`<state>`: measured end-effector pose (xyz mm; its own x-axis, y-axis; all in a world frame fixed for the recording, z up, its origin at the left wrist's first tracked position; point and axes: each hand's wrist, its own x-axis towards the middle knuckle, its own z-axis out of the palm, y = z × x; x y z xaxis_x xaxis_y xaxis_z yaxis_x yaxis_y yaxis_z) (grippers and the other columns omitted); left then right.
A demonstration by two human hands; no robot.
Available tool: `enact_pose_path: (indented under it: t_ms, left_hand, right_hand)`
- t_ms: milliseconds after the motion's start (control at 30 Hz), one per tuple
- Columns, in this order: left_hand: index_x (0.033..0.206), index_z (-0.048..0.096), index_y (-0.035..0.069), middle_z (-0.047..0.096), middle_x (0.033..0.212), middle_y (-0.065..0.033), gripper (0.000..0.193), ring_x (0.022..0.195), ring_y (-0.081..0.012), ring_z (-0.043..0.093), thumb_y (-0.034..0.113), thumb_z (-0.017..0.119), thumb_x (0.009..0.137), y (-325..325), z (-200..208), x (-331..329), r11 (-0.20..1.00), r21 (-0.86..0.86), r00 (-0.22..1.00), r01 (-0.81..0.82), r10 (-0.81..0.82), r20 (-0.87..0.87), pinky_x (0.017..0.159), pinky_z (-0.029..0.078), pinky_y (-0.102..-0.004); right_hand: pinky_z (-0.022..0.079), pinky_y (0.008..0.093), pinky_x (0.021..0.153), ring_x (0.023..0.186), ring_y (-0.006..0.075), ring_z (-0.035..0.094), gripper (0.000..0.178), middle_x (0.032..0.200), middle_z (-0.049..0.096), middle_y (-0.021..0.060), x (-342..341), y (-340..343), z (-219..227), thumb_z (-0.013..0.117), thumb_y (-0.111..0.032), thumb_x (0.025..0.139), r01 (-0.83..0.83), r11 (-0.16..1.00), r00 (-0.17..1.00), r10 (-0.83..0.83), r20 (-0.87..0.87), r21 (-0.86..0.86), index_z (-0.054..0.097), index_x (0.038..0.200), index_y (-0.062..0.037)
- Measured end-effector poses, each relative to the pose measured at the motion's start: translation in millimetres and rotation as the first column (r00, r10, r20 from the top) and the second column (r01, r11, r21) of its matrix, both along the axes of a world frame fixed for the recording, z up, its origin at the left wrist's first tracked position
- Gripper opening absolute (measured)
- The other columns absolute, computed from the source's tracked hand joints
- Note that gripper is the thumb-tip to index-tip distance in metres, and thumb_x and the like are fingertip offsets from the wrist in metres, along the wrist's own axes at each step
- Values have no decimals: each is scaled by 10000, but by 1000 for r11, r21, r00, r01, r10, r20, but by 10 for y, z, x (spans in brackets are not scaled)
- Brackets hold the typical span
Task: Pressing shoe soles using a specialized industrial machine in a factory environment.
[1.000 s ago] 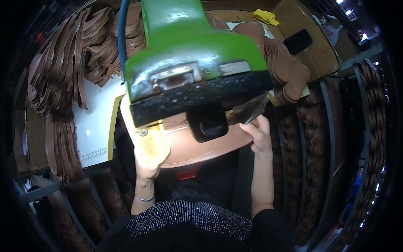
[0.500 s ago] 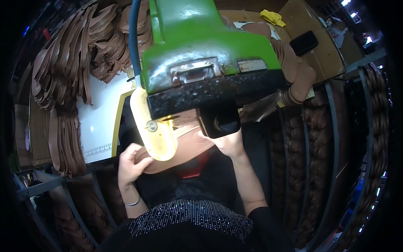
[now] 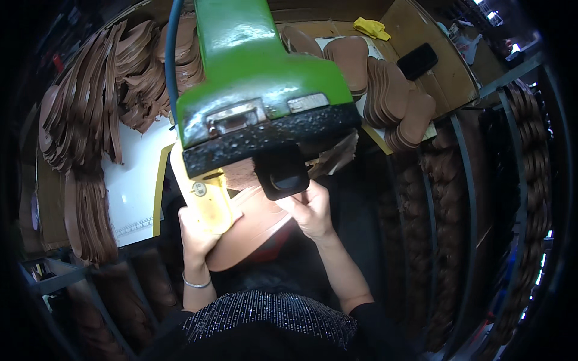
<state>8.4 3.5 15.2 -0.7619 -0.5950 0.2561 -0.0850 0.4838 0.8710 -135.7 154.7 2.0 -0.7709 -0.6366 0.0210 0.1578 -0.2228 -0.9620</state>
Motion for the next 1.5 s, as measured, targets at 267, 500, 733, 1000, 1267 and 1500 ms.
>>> enact_pose_path:
  t_ms: [267, 500, 733, 1000, 1267, 1500]
  left_hand:
    - [865, 604, -51, 666, 746, -139, 203, 677, -149, 663, 65, 708, 735, 384, -309, 84, 938, 346, 992, -33, 72, -99, 602, 503, -266]
    - [1011, 576, -24, 623, 907, -49, 219, 812, -100, 584, 50, 651, 819, 460, -332, -479, 885, 456, 993, 93, -47, -111, 733, 463, -234]
    - [1089, 537, -23, 574, 942, -33, 266, 790, -83, 542, 0, 612, 834, 512, -471, -295, 891, 445, 966, 91, 29, -256, 705, 443, -206]
    - [1086, 570, -39, 586, 1059, -75, 251, 914, -163, 582, 14, 581, 841, 409, -377, -176, 872, 487, 952, 56, 99, -288, 820, 457, -272]
    - [1140, 535, -23, 621, 1000, -78, 345, 891, -111, 590, -14, 638, 811, 466, -554, -352, 831, 521, 971, 195, -88, -223, 747, 475, -207]
    - [1069, 567, -14, 605, 931, -52, 276, 894, -142, 571, 11, 644, 806, 452, -338, -350, 897, 422, 965, 133, -20, -263, 783, 454, -255]
  right_hand:
    - [493, 238, 746, 836, 107, 598, 255, 929, 630, 61, -11, -142, -27, 680, 39, 757, -111, 994, 989, 110, -98, -11, 599, 999, 45]
    - [468, 308, 867, 996, 187, 578, 550, 1095, 587, 126, 311, 370, -439, 737, -113, 740, -86, 978, 992, 102, -77, 190, 443, 1182, 28]
    - [514, 264, 732, 793, 135, 622, 284, 915, 652, 96, 451, 1359, -732, 719, -92, 747, -201, 879, 967, 109, 230, 432, 601, 982, 17]
    - [500, 228, 703, 747, 103, 603, 176, 846, 640, 73, -29, 1108, -453, 689, 5, 763, 152, 956, 982, -174, 67, 252, 576, 897, 8]
    - [483, 255, 759, 795, 122, 597, 189, 872, 632, 86, 107, 1390, -746, 687, -13, 769, 234, 943, 934, -285, 213, 235, 572, 917, 4]
    - [478, 239, 665, 730, 115, 580, 186, 815, 619, 62, -235, 1327, -221, 679, -36, 747, 356, 921, 925, -372, 85, 157, 574, 896, -1]
